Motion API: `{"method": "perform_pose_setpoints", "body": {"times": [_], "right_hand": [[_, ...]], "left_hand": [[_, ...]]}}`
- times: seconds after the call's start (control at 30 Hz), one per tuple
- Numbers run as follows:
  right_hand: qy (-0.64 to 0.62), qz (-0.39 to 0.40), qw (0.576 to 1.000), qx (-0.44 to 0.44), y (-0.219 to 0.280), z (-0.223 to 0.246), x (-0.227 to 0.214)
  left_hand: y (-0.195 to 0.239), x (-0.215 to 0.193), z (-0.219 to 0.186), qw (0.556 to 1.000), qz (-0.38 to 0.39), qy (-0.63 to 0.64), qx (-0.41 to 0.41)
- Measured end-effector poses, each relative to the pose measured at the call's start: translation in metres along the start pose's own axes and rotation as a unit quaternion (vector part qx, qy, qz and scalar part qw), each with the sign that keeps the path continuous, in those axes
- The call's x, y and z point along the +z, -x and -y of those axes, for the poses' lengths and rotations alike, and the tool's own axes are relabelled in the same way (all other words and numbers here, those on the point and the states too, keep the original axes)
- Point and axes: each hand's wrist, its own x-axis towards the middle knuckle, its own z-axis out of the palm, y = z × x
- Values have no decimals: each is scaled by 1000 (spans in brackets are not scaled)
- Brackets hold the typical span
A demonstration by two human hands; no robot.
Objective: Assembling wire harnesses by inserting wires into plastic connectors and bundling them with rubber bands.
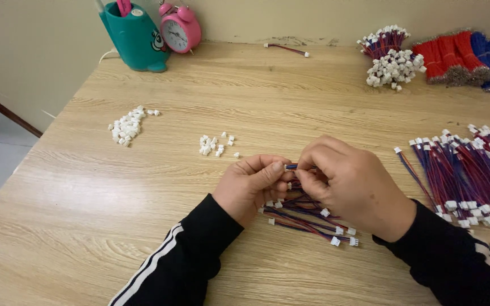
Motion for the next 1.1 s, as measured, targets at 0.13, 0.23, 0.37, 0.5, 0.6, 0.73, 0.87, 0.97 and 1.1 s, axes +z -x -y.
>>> {"method": "perform_pose_setpoints", "body": {"times": [0.13, 0.23, 0.37, 0.5, 0.6, 0.73, 0.87, 0.97, 1.1], "right_hand": [[16, 5, 1000, 5, 2, -3, 5], [23, 8, 1000, 4, 3, -5, 8], [23, 0, 1000, -13, 4, -5, 12], [0, 13, 1000, 13, 4, -10, 13], [-23, 49, 997, 62, 3, -14, 9], [25, 53, 993, 99, 8, -30, 5], [103, 87, 984, 116, 13, -48, 8], [168, 172, 964, 114, 20, -49, 13], [186, 285, 925, 169, 26, -31, 11]], "left_hand": [[0, 3, 2, 1000, -13, -12, 7], [0, 5, 4, 999, -29, -26, 12], [-2, 4, 9, 999, -20, -20, 41], [-1, 9, 2, 994, -71, -77, 22], [-5, 7, -2, 988, -88, -126, 22], [-11, -3, 2, 936, -116, -310, 121], [-13, -13, -1, 799, -74, -529, 276], [-14, -19, -6, 788, -82, -540, 286], [-14, -27, -11, 796, -99, -547, 240]]}}
